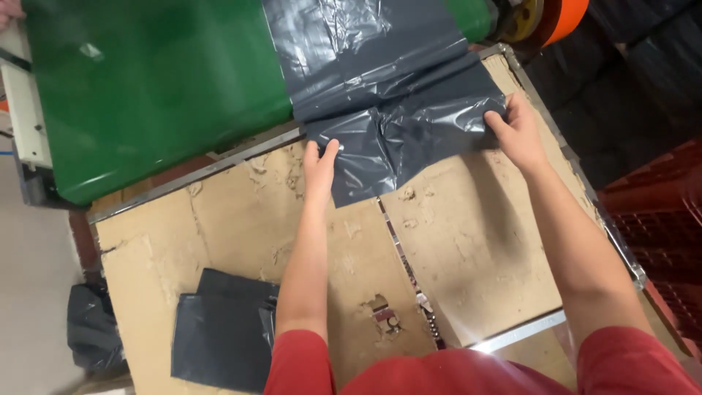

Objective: The person repeatedly takes black plastic-wrapped packs from a green conveyor belt, folds them in half on a cardboard table, and places them into a red basket. The process is repeated for multiple packs throughout the clip.

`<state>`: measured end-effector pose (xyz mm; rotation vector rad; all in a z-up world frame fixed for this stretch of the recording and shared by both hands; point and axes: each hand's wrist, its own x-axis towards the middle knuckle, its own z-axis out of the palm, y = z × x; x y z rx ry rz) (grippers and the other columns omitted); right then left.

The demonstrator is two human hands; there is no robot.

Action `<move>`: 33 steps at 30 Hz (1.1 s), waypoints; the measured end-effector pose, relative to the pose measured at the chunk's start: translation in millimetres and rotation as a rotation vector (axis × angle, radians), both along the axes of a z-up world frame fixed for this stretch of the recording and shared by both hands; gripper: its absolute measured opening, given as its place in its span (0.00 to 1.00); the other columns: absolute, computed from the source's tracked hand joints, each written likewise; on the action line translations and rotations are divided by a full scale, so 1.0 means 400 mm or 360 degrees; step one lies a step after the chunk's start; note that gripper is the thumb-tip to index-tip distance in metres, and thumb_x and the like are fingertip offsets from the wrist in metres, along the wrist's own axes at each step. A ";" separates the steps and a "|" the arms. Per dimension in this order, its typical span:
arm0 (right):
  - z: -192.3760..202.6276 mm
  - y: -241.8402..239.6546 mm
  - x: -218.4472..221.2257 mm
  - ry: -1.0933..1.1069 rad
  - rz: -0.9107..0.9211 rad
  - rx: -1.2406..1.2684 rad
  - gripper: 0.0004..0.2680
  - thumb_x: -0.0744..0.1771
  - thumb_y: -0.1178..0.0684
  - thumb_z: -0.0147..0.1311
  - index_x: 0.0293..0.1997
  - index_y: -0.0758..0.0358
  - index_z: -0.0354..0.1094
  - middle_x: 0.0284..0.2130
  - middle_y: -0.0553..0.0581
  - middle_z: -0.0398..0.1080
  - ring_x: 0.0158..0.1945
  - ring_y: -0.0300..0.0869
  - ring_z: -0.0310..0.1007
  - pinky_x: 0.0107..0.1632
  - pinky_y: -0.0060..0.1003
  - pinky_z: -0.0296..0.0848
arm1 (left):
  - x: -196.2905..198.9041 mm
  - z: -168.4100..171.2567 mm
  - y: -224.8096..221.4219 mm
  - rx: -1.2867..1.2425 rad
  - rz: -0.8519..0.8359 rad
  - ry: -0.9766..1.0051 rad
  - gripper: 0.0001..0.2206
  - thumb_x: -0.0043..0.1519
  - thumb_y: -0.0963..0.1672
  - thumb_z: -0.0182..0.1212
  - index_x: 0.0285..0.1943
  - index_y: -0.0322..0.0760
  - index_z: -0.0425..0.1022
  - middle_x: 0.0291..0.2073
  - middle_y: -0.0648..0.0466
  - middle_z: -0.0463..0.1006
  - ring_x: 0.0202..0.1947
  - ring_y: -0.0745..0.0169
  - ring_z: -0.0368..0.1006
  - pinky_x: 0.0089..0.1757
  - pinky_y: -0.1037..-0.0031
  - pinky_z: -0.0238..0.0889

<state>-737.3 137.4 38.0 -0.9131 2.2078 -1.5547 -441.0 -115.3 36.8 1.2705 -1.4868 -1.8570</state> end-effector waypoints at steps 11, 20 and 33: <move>0.109 0.120 0.319 -0.0687 -0.0022 0.0079 0.08 0.68 0.59 0.51 0.51 0.65 0.61 0.31 0.57 0.68 0.33 0.43 0.73 0.31 0.35 0.74 | 0.336 -0.199 0.075 -0.0129 -0.0274 -0.0468 0.28 0.65 0.53 0.61 0.69 0.37 0.62 0.65 0.39 0.65 0.68 0.47 0.60 0.62 0.58 0.58; 0.138 -0.108 0.494 -0.0077 0.0158 0.0156 0.27 0.64 0.56 0.59 0.69 0.72 0.49 0.60 0.81 0.59 0.65 0.68 0.59 0.66 0.59 0.60 | 0.221 0.117 0.314 -0.1548 -0.0737 -0.0604 0.51 0.49 0.51 0.76 0.76 0.26 0.46 0.72 0.34 0.51 0.73 0.34 0.44 0.63 0.34 0.40; 0.301 -0.021 0.485 -0.0964 0.0061 -0.0735 0.26 0.65 0.64 0.55 0.71 0.69 0.44 0.56 0.66 0.67 0.60 0.52 0.69 0.61 0.47 0.72 | 0.020 -0.662 0.630 -0.1731 -0.1663 -0.0094 0.15 0.59 0.50 0.57 0.21 0.45 0.67 0.19 0.56 0.67 0.21 0.58 0.62 0.32 0.70 0.65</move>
